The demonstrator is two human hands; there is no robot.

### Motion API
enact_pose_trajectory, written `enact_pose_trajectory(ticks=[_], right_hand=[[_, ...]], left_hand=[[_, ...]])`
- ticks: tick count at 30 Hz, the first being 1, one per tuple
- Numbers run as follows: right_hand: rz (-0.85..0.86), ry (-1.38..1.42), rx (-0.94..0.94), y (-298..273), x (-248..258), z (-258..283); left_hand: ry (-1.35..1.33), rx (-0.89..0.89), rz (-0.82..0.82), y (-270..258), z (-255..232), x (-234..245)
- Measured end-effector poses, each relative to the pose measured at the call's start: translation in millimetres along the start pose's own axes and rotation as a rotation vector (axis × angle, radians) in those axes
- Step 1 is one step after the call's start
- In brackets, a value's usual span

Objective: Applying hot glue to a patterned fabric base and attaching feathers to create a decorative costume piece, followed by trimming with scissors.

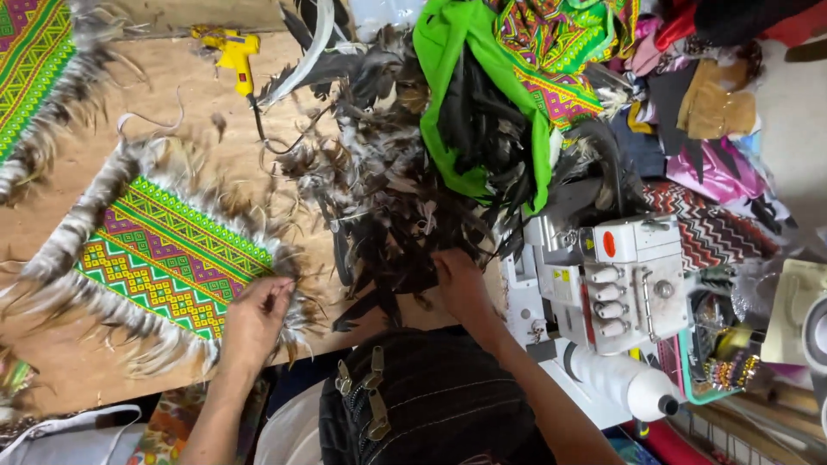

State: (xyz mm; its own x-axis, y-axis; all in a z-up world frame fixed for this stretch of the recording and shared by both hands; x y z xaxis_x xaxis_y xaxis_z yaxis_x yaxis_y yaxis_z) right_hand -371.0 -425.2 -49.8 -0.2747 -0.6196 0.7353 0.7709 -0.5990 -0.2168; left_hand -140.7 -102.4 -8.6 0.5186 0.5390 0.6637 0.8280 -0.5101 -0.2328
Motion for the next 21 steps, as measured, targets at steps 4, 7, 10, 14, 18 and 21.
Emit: enact_pose_trajectory(ticks=[4,7,10,14,18,21], right_hand=[[-0.083,-0.21,0.232,43,-35,36],[-0.056,-0.446,0.247,76,-59,37],[0.002,-0.654,0.296,102,-71,18],[0.237,-0.305,0.066,130,-42,11],[0.417,-0.088,-0.203,127,0,32],[0.477,0.634,-0.472,108,14,58]], left_hand=[[0.021,-0.03,0.029,-1,5,-9],[0.034,-0.017,0.021,-11,17,-1],[0.013,0.029,0.023,-16,34,5],[-0.044,0.087,-0.009,-14,38,21],[-0.027,0.026,-0.093,0,7,21],[-0.03,0.015,0.023,18,-34,2]])
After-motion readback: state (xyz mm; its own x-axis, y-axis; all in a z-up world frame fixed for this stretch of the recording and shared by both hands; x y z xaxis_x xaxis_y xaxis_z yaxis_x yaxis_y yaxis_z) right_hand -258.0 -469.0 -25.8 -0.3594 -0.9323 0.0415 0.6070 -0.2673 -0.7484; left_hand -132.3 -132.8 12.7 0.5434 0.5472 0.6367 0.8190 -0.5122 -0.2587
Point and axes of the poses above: each hand's wrist, its own y-axis towards the middle knuckle, its own x-axis out of the back of the hand, z = x × y, the point moved 10 cm from there along y, towards the middle knuckle, and after that the axes turned 1 degree about z, right-handed, at the moved point
